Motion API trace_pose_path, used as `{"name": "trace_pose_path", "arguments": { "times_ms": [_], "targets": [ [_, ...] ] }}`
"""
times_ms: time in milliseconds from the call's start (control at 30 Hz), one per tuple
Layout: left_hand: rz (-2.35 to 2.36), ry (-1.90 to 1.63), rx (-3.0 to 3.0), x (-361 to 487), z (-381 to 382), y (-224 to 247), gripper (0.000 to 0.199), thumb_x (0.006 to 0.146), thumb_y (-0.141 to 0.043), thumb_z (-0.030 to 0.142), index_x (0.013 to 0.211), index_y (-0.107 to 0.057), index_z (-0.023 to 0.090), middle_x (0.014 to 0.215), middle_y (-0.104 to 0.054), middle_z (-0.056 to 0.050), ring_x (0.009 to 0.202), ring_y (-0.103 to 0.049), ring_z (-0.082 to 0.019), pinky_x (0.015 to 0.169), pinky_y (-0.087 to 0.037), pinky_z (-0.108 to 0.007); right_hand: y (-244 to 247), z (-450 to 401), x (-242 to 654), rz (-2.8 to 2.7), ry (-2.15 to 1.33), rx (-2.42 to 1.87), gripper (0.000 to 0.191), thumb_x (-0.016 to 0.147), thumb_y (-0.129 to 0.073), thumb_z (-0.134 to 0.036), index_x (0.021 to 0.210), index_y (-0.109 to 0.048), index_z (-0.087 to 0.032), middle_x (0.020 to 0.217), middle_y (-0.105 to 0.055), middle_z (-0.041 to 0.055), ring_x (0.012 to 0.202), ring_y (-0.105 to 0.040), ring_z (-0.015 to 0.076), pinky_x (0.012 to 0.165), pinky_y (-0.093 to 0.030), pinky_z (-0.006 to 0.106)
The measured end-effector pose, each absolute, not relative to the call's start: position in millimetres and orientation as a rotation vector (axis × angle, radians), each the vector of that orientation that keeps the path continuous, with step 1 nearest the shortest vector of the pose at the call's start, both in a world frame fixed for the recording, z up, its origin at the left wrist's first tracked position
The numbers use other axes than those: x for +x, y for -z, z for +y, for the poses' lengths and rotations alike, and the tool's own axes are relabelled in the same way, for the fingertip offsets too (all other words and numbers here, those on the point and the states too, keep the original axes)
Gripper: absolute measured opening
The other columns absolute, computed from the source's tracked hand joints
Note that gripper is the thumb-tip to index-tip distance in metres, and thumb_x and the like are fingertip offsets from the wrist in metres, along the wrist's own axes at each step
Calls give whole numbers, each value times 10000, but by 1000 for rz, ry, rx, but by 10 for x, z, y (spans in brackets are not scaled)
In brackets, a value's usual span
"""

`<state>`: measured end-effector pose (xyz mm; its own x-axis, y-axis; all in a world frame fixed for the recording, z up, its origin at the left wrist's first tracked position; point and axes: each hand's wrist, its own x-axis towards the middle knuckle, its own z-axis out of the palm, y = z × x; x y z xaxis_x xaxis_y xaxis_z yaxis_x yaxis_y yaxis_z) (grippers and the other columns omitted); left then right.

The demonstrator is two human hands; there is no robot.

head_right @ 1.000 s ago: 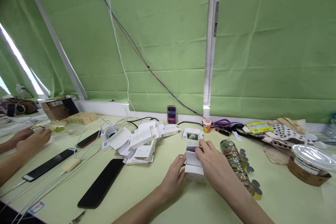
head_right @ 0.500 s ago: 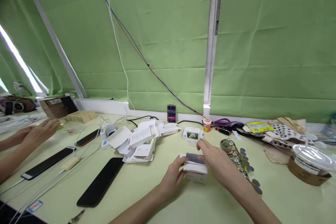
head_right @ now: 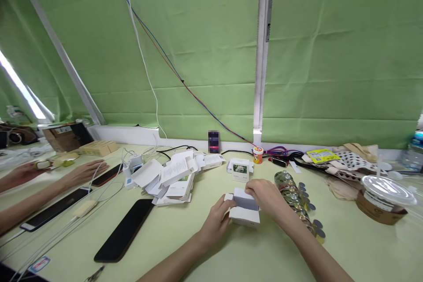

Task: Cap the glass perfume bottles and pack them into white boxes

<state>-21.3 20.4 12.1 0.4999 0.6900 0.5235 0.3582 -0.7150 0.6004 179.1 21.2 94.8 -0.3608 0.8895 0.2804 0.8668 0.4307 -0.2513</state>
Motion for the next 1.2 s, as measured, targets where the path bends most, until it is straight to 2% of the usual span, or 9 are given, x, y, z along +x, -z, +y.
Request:
{"name": "trace_pose_path", "arguments": {
  "times_ms": [100,300,533,667,767,900,967,1067,1200],
  "targets": [
    [884,-1037,2351,-219,208,-126,411,779,-397,-22,1061,-575,218,990,-571,-59,849,-557,-177,730,-454,-260,-838,313,1836,-2326,-201,-1463,332,887,-460,-144,624,-654,-202,611,-682,-15,594,-631,155,524,-390,210],
    [942,-975,2292,-206,225,-162,391,833,-447,44,1151,-552,245,1067,-558,-69,956,-561,-202,822,-473,-303,-897,252,1823,-2262,-87,-1444,283,921,-445,-161,838,-714,-190,912,-711,59,842,-648,191,707,-464,277],
    [797,-1126,2231,-260,219,-210,349,866,-505,202,1199,-598,245,1458,-305,-105,1191,-492,-256,1031,-392,-410,-866,208,1717,-2397,113,-1447,259,864,-571,-96,667,-724,-170,751,-706,90,806,-624,256,662,-433,324],
    [722,-1306,2065,-278,271,-396,355,935,-406,346,1205,-604,225,1372,-504,-90,1373,-317,-286,1128,-248,-469,-759,247,1715,-2377,153,-1427,237,858,-570,-61,691,-711,-152,729,-699,85,779,-623,247,669,-423,322],
    [836,-1155,1898,-173,313,-526,326,921,-480,369,1166,-627,212,1235,-634,-86,1226,-509,-269,1057,-358,-426,-706,263,1740,-2324,118,-1397,241,861,-556,-59,693,-701,-154,739,-695,85,793,-615,251,693,-427,335],
    [926,-993,1947,-21,318,-495,397,728,-745,312,1092,-670,175,1099,-684,-98,1031,-609,-272,935,-448,-381,-598,219,1795,-2198,-7,-1342,260,917,-479,-131,791,-702,-170,771,-693,84,813,-608,258,732,-454,366],
    [908,-1002,2001,-8,303,-412,421,767,-709,284,1169,-626,192,1120,-656,-86,1047,-590,-252,942,-439,-364,-482,159,1811,-2109,-99,-1298,250,953,-431,-205,950,-681,-196,889,-701,78,888,-611,250,796,-471,371],
    [873,-992,2055,-34,277,-283,410,878,-567,269,1283,-511,230,1193,-574,-78,1082,-547,-229,956,-420,-355,-218,60,1775,-1922,-254,-1273,332,978,-366,-365,1225,-520,-207,1159,-630,106,1056,-591,241,880,-487,361],
    [853,-1018,2004,1,264,-145,324,954,-431,364,1227,-461,194,1152,-510,-92,1023,-523,-221,910,-424,-351,124,-5,1612,-1553,-499,-1291,465,951,-336,-523,1270,-392,-190,1226,-571,130,1056,-609,253,872,-508,356]
  ]
}}
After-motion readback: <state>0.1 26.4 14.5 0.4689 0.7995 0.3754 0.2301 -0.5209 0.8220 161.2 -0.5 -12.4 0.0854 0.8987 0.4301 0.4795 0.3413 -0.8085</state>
